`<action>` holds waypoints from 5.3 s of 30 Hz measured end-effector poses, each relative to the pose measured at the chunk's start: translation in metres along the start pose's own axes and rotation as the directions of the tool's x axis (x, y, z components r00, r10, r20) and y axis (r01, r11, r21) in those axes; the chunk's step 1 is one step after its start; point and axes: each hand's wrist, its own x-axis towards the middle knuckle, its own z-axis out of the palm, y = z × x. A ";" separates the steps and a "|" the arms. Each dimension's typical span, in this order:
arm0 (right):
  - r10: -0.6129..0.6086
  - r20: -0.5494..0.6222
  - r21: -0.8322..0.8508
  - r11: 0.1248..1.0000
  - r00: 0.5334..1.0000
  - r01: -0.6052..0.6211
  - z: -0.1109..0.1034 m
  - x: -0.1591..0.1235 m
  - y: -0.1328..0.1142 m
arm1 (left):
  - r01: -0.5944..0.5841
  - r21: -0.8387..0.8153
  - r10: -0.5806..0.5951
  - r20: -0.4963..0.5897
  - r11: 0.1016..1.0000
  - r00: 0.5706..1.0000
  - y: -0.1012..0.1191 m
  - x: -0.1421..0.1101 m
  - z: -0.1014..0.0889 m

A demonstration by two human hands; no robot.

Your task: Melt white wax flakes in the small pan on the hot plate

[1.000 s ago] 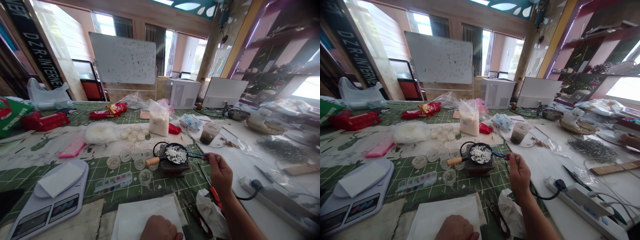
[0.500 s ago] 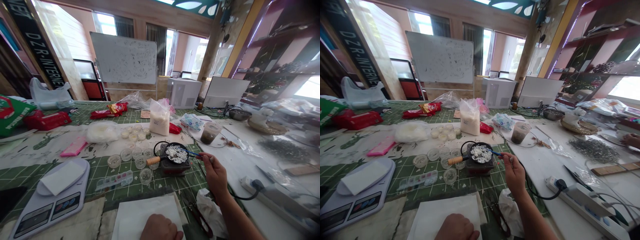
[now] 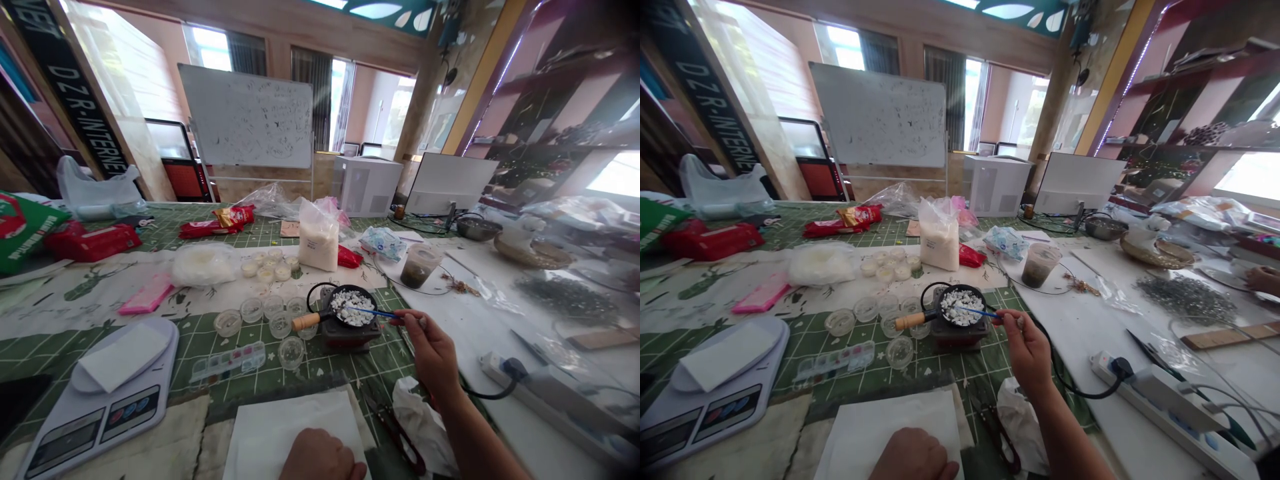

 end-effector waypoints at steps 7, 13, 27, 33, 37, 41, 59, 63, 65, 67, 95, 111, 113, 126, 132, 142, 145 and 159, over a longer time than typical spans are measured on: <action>0.036 -0.084 -0.031 0.999 0.996 -0.039 -0.007 0.004 0.003 | 0.026 0.004 -0.025 -0.049 1.000 0.998 -0.001 0.002 0.008; 0.075 -0.119 -0.093 0.992 0.990 -0.086 -0.009 0.008 0.008 | 0.025 0.005 -0.025 -0.066 1.000 0.998 0.001 0.003 0.008; 0.120 -0.020 0.125 0.985 0.993 -0.117 -0.005 0.011 0.010 | 0.030 0.061 -0.027 -0.048 0.998 0.998 0.001 0.001 0.010; 0.059 0.002 0.081 0.995 0.998 -0.059 -0.001 0.004 0.001 | 0.033 0.074 -0.030 -0.041 0.997 0.999 0.003 0.001 0.006; 0.070 -0.034 0.002 0.998 0.997 -0.070 -0.002 0.002 -0.001 | 0.015 0.054 -0.011 -0.079 0.998 0.997 -0.001 0.003 0.011; 0.045 -0.033 0.029 0.999 0.998 -0.044 -0.005 0.004 -0.002 | -0.017 0.005 0.018 -0.175 1.000 0.984 -0.005 0.006 0.024; -0.208 -0.156 -0.259 0.952 0.966 0.164 -0.014 0.006 -0.005 | 0.019 0.036 -0.015 -0.119 0.999 0.993 -0.001 0.003 0.018; -0.341 0.021 -0.311 0.891 0.940 0.330 -0.007 0.001 -0.009 | 0.033 0.022 -0.029 -0.177 0.999 0.984 -0.005 0.009 0.034; -0.303 0.055 -0.201 0.930 0.951 0.308 -0.004 -0.002 -0.012 | 0.029 0.015 -0.025 -0.196 0.999 0.980 -0.007 0.012 0.038; -0.229 0.060 -0.132 0.963 0.972 0.235 -0.004 -0.003 -0.013 | 0.017 0.010 -0.015 -0.198 1.000 0.980 -0.007 0.012 0.038; -0.334 0.139 -0.155 0.922 0.932 0.354 0.007 -0.007 -0.011 | 0.000 -0.081 -0.020 -0.247 0.997 0.969 -0.008 0.009 0.039; -0.405 0.169 -0.159 0.888 0.898 0.431 0.003 -0.008 -0.013 | -0.003 -0.043 -0.007 -0.249 0.999 0.969 -0.011 0.011 0.043; -0.393 0.143 -0.144 0.900 0.908 0.412 0.001 -0.008 -0.014 | -0.012 -0.049 -0.002 -0.277 0.999 0.961 -0.011 0.011 0.045; -0.466 0.176 -0.254 0.830 0.867 0.497 0.014 -0.008 -0.008 | -0.222 -0.574 -0.124 -0.502 0.788 0.856 -0.026 0.002 0.052; -0.437 0.161 -0.247 0.850 0.885 0.465 0.014 -0.006 -0.005 | -0.249 -0.916 -0.171 -0.313 0.315 0.934 -0.032 -0.008 0.029; -0.272 0.013 -0.273 0.925 0.962 0.265 -0.009 0.001 -0.004 | -0.243 -0.968 -0.203 -0.226 -0.061 0.953 -0.038 -0.002 0.023; -0.242 0.107 -0.164 0.953 0.964 0.257 -0.006 0.000 -0.007 | -0.338 -0.941 -0.180 -0.336 0.020 0.924 -0.041 -0.004 0.023; -0.127 0.017 -0.149 0.980 0.992 0.128 -0.001 -0.001 0.000 | -0.056 0.241 0.246 -0.914 0.969 0.322 -0.021 -0.021 0.020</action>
